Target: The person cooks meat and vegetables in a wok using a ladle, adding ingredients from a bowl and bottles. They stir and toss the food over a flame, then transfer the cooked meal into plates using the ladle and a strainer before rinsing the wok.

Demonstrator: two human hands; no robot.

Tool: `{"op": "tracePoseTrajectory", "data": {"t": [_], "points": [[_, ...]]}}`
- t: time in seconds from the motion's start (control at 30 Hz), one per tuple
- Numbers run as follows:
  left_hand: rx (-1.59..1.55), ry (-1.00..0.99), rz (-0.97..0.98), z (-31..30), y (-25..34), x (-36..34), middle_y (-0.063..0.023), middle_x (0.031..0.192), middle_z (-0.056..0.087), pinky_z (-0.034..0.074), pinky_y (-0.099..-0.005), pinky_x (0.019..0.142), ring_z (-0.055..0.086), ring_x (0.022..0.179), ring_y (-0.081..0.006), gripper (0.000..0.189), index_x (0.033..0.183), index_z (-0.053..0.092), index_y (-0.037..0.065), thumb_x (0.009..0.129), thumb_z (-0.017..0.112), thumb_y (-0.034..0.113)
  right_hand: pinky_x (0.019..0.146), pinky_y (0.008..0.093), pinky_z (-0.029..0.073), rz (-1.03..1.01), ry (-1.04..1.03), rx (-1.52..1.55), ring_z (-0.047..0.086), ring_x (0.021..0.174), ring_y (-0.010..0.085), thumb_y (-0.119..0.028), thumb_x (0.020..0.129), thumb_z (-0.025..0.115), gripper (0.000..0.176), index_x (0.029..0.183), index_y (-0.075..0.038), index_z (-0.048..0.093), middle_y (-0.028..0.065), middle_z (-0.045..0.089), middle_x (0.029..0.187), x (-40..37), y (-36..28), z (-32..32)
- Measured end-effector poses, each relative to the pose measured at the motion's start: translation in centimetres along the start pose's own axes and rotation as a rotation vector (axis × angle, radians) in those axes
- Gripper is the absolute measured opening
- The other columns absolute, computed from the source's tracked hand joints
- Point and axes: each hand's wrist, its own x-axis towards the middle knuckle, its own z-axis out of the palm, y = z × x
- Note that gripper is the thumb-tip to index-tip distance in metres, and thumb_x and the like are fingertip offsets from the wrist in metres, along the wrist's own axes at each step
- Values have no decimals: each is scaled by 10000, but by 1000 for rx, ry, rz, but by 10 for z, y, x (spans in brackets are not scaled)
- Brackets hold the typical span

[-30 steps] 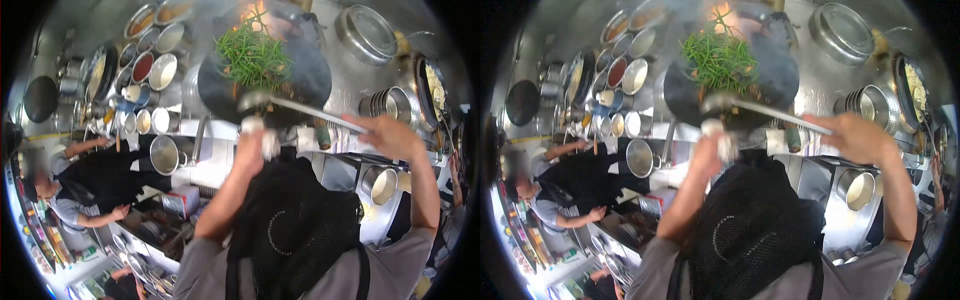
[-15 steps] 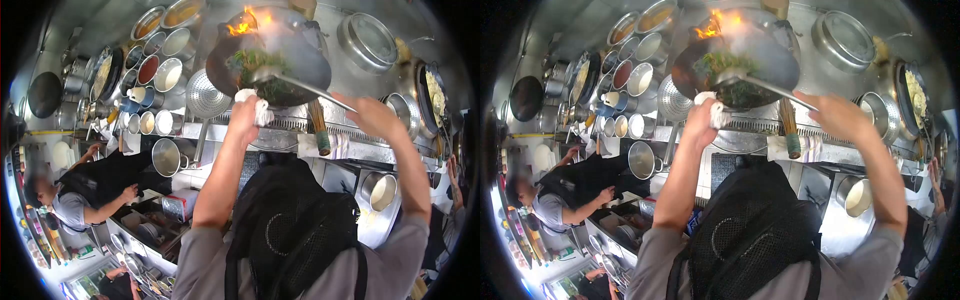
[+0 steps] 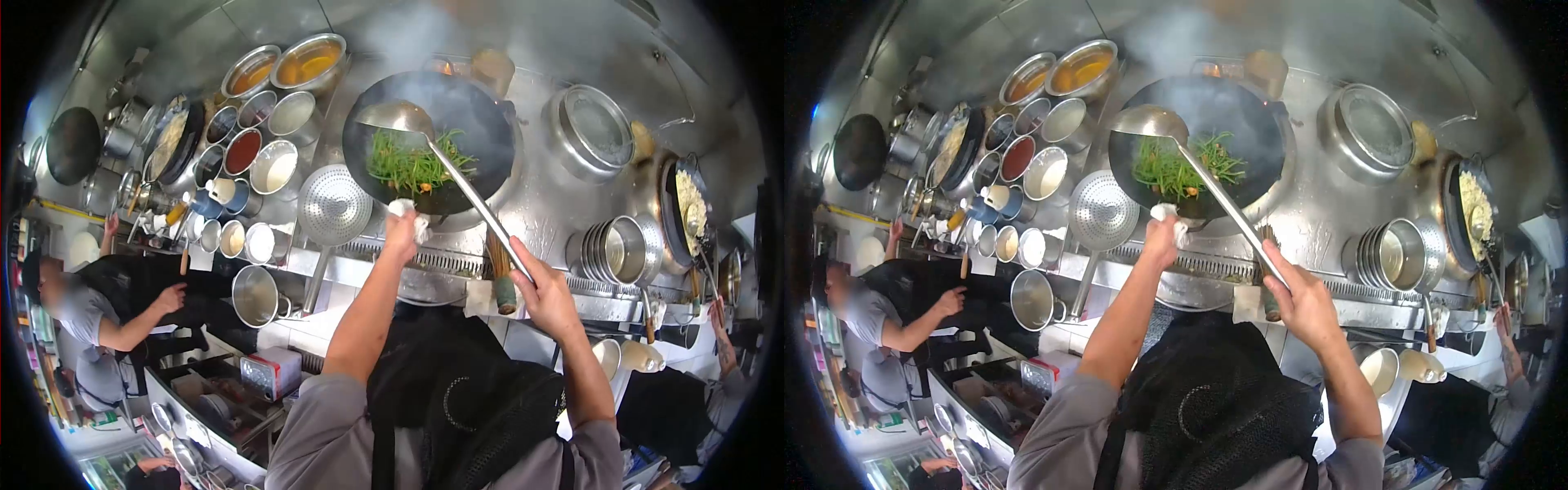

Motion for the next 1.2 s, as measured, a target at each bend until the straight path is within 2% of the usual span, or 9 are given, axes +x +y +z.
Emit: {"op": "tracePoseTrajectory", "data": {"t": [0.2,0.5,0.63,0.73,0.77,0.87,0.93,1.03,1.2], "points": [[66,-50,56,-23,-31,36,-112,959,650,579,-391,601,676,776,-232,245,1129,578,18,890,543,-25,839,431,529,551,-67,-20,685,952,439,-59,951,639,558,1487,-105,494,311,669,1118,-24,16,12],[599,-103,113,-64,27,3,-280,1263,550,427,-417,1042,561,1175,-359,720,1342,384,-113,983,619,465,910,415,520,156,137,-146,670,1084,450,-18,957,590,529,1475,-59,496,294,658,1233,112,-18,79],[51,-142,-200,-90,-48,45,-55,1332,530,484,-381,984,508,1190,-185,668,1501,340,27,1050,512,489,879,465,525,154,60,-114,665,1034,468,-63,960,580,532,1481,-130,503,299,654,1212,245,-53,111],[63,-183,-200,-58,-15,34,-41,1048,598,500,-324,672,555,809,-119,592,1327,504,25,1057,445,548,895,524,517,52,5,-334,660,1035,462,-180,971,570,517,1483,-186,503,285,662,1181,347,-67,150],[203,-294,-240,-56,-4,37,-103,1146,624,497,-359,875,588,1003,-178,654,1360,487,-33,1056,444,544,916,522,520,75,-36,-388,660,1055,449,-200,966,573,524,1485,-201,501,276,669,1167,377,-79,163],[137,-356,40,-47,-31,51,-41,866,634,496,-320,617,586,714,-123,348,1155,567,33,982,663,319,949,515,526,100,-130,-515,661,1087,427,-223,957,581,537,1487,-223,496,262,678,1153,442,-119,197],[126,-212,-84,-36,-25,47,-28,953,640,517,-329,716,601,809,-135,257,1121,616,13,907,709,122,961,510,530,110,-191,-587,661,1099,418,-226,953,586,543,1488,-230,494,257,681,1153,473,-122,211],[164,-155,-66,-34,-35,58,-55,974,657,529,-338,744,630,846,-158,335,1116,609,-3,846,768,116,955,516,533,112,-294,-643,657,1099,425,-192,955,587,558,1500,-227,469,261,637,1247,471,-123,213],[125,-168,-212,-27,2,41,-76,910,676,553,-360,666,663,786,-175,331,1063,627,-3,808,800,118,761,529,535,237,-58,-64,684,889,445,-153,968,605,590,1529,-249,448,216,688,908,314,-58,172]]}}
